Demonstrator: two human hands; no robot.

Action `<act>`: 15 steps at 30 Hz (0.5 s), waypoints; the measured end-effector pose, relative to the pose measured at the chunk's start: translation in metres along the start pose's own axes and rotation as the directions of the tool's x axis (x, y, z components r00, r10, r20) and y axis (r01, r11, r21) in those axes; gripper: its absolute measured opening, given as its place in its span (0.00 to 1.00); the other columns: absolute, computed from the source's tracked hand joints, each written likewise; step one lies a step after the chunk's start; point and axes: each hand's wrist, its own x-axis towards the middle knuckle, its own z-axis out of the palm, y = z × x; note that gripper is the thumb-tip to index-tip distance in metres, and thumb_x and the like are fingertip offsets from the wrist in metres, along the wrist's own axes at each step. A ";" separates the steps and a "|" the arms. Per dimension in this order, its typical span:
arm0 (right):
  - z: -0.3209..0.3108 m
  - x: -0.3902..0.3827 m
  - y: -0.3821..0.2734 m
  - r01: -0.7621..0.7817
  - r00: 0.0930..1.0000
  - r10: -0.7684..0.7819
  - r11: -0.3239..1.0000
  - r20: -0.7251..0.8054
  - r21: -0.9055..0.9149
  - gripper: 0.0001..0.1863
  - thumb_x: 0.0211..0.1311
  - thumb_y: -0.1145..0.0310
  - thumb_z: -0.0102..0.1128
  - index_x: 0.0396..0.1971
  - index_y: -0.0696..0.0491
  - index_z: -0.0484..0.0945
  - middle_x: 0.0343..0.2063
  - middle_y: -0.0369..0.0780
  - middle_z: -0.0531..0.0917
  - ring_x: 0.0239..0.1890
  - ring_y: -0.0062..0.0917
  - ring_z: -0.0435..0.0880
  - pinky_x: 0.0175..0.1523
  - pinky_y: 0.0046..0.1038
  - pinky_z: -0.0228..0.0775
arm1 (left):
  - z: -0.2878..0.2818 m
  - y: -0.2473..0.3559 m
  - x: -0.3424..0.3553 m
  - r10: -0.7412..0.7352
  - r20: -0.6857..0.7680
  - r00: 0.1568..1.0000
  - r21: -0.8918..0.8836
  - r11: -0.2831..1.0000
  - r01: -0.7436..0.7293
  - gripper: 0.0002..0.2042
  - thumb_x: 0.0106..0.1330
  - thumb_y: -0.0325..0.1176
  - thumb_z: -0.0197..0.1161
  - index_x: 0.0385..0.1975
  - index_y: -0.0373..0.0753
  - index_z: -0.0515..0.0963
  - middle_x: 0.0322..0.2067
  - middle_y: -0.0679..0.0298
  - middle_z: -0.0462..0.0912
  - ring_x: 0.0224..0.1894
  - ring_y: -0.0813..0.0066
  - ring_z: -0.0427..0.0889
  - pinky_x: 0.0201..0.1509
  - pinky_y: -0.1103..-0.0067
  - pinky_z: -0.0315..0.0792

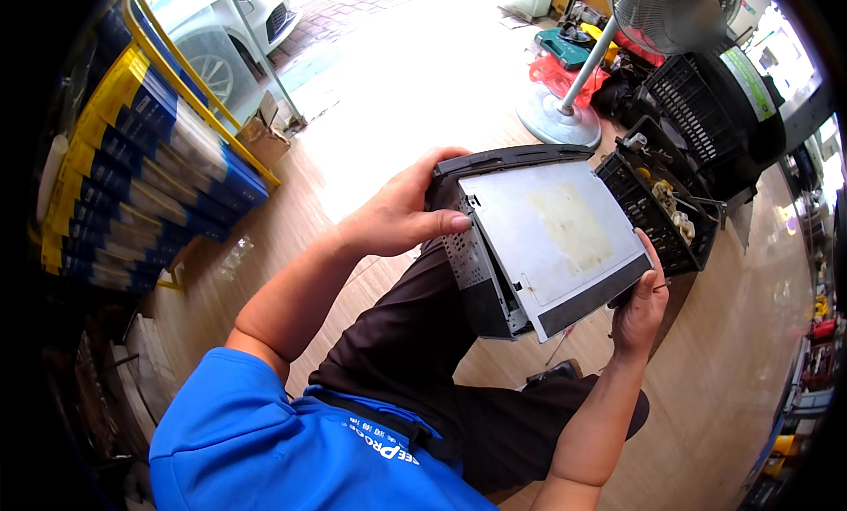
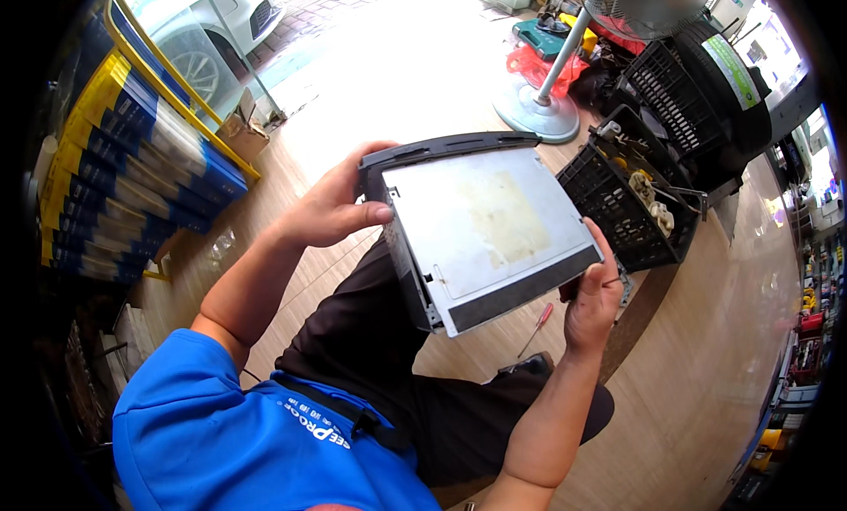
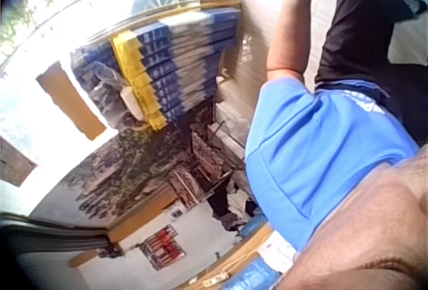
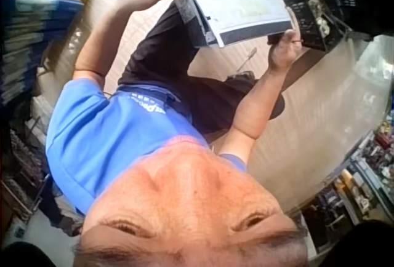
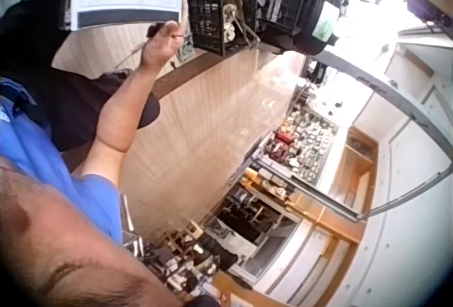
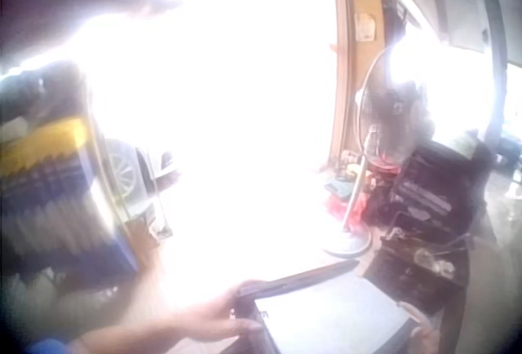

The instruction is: The person disassembles a car stereo unit, removing screws with a screwdriver and prying off the metal casing to reveal the internal circuit boards.

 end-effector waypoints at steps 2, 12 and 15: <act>-0.002 0.001 0.001 -0.015 1.000 0.015 1.000 0.021 -0.001 0.41 0.64 0.40 0.54 0.62 0.61 0.67 0.22 0.27 0.74 0.18 0.07 0.63 0.22 0.12 0.52 | 0.001 0.001 0.001 -0.018 -0.024 1.000 0.052 0.998 0.019 0.35 0.60 0.40 0.71 0.62 0.34 0.61 0.51 0.56 0.74 0.56 0.70 0.72 0.62 0.74 0.66; -0.010 0.000 0.008 -0.066 0.995 0.062 0.996 0.081 0.052 0.39 0.66 0.42 0.54 0.64 0.60 0.65 0.34 0.29 0.81 0.22 0.06 0.69 0.22 0.11 0.54 | -0.001 0.007 0.004 0.004 -0.021 1.000 0.163 0.987 0.000 0.34 0.61 0.43 0.70 0.61 0.35 0.62 0.49 0.54 0.76 0.54 0.68 0.74 0.60 0.73 0.68; -0.010 0.001 0.009 -0.057 0.996 0.054 0.998 0.067 0.040 0.41 0.64 0.41 0.56 0.64 0.61 0.65 0.34 0.29 0.81 0.22 0.06 0.69 0.22 0.11 0.54 | -0.004 0.009 0.004 -0.061 0.013 0.998 0.190 0.980 0.057 0.40 0.60 0.49 0.70 0.64 0.33 0.58 0.54 0.55 0.72 0.60 0.68 0.69 0.65 0.71 0.64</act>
